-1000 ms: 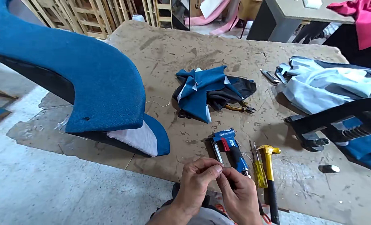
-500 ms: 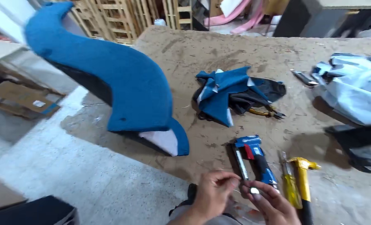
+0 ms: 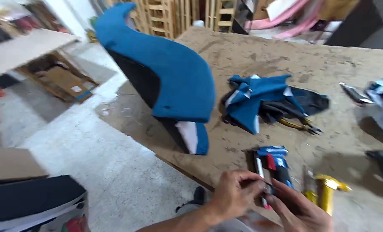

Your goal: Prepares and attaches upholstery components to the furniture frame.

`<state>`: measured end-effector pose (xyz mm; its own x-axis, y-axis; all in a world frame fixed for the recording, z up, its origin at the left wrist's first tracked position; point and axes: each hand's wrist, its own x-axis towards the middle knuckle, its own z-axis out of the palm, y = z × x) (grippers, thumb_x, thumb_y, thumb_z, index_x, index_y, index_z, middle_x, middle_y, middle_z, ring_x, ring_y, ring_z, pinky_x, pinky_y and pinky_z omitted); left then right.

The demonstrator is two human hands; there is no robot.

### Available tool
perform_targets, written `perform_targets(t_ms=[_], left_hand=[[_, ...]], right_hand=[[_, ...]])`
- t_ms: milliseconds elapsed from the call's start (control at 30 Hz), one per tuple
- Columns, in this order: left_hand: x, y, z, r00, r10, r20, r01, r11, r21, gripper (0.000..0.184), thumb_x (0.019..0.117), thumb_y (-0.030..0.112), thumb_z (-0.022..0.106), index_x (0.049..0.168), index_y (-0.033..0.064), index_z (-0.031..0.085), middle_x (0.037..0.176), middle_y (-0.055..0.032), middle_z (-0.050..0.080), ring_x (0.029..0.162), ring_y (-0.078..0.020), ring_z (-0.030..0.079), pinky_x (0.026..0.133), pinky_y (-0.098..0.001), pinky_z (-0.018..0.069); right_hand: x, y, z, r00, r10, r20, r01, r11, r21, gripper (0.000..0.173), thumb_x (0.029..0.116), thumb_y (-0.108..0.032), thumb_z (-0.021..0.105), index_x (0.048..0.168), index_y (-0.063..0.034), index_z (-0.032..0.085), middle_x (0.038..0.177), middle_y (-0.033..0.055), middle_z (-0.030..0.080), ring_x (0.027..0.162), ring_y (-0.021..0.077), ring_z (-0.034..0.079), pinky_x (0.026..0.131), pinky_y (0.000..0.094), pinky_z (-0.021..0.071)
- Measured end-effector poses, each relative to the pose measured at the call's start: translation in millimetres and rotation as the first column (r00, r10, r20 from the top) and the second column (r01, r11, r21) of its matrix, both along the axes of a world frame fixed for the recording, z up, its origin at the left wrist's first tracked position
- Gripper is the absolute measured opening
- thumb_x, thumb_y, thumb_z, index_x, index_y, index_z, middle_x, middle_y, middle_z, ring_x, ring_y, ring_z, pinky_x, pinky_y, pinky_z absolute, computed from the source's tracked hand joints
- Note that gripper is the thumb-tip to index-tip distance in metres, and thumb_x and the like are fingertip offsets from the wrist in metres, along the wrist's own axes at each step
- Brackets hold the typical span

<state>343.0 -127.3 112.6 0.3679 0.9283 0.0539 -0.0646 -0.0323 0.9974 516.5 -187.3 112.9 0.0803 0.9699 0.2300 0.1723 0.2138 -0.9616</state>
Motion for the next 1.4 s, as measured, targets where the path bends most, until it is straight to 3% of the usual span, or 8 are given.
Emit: perform_targets(t_ms=[100,267,367,600,767,900,967,1400], left_hand=[[1,-4,6,1.0,-0.02,-0.003,0.02,1.0,-0.023,0.015,0.0994,0.01,0.064,0.103,0.0006,0.075,0.091,-0.0041,0.076,0.082,-0.0105,0.073,0.078,-0.0306,0.0643],[4,-10,13,0.999,-0.029,-0.042,0.03,0.999,0.02,0.013,0.0973,0.013,0.069,0.1,0.0041,0.077,0.087,-0.0031,0.076,0.077,-0.0114,0.073,0.073,-0.0282,0.0645],[9,-14,16,0.999,-0.029,-0.032,0.031,0.998,0.06,0.013,0.0961,0.014,0.072,0.101,0.005,0.079,0.091,-0.0041,0.075,0.079,-0.0124,0.073,0.073,-0.0272,0.0643],[11,-22,16,0.995,-0.1,-0.01,0.1,0.981,0.164,0.016,0.1005,0.014,0.065,0.106,0.0062,0.078,0.105,-0.0063,0.072,0.09,-0.0154,0.072,0.08,-0.0298,0.0644],[11,-25,21,0.998,-0.056,-0.026,0.062,0.932,0.356,0.016,0.0986,0.013,0.069,0.108,0.0056,0.079,0.102,-0.0049,0.073,0.087,-0.012,0.072,0.076,-0.0264,0.0645],[9,-26,25,0.995,-0.095,-0.039,0.103,0.909,0.405,0.037,0.0989,0.014,0.069,0.134,0.0058,0.063,0.095,-0.0014,0.074,0.085,-0.0112,0.071,0.08,-0.0279,0.0633],[9,-27,27,0.994,-0.107,-0.031,0.111,0.914,0.39,0.043,0.0974,0.012,0.07,0.138,0.0056,0.058,0.095,-0.0012,0.074,0.086,-0.0121,0.072,0.08,-0.0283,0.0637],[12,-26,23,0.993,-0.115,0.004,0.104,0.913,0.395,0.032,0.0964,0.011,0.072,0.126,0.003,0.064,0.094,-0.0012,0.075,0.087,-0.0114,0.073,0.082,-0.028,0.064]], right_hand=[[5,1,-5,0.997,0.014,-0.08,-0.009,0.998,0.062,0.031,0.0913,-0.013,0.076,0.12,-0.0033,0.075,0.106,0.0056,0.075,0.088,0.0124,0.073,0.077,0.0283,0.0648],[8,-8,-4,0.981,0.064,-0.184,-0.041,0.991,0.127,0.029,0.0919,-0.015,0.078,0.118,-0.0031,0.074,0.11,0.0094,0.072,0.091,0.0164,0.073,0.079,0.0327,0.0657],[6,-13,-5,0.982,0.021,-0.187,0.016,0.98,0.197,0.027,0.0927,-0.019,0.077,0.116,-0.0067,0.074,0.108,0.0072,0.072,0.089,0.0138,0.072,0.077,0.0298,0.0651],[9,-26,-6,0.873,0.029,-0.486,0.043,0.99,0.137,0.026,0.0961,-0.023,0.073,0.117,-0.0072,0.075,0.104,0.0092,0.075,0.087,0.014,0.073,0.078,0.0305,0.0631],[8,-32,-3,0.872,0.028,-0.489,0.044,0.99,0.136,0.027,0.0969,-0.025,0.073,0.116,-0.0056,0.075,0.104,0.009,0.075,0.088,0.0136,0.073,0.078,0.03,0.0634],[8,-35,1,0.877,0.037,-0.479,0.045,0.986,0.158,0.026,0.0979,-0.023,0.071,0.117,-0.0062,0.075,0.104,0.0084,0.075,0.088,0.013,0.073,0.079,0.0289,0.0633],[9,-36,2,0.882,0.036,-0.47,0.042,0.987,0.155,0.026,0.098,-0.022,0.071,0.118,-0.0068,0.074,0.104,0.0078,0.075,0.088,0.0125,0.073,0.078,0.0282,0.0634],[14,-35,4,0.918,0.043,-0.393,0.008,0.992,0.127,0.026,0.0984,-0.022,0.071,0.118,-0.0055,0.074,0.104,0.0074,0.074,0.088,0.0102,0.072,0.077,0.0258,0.0624]])
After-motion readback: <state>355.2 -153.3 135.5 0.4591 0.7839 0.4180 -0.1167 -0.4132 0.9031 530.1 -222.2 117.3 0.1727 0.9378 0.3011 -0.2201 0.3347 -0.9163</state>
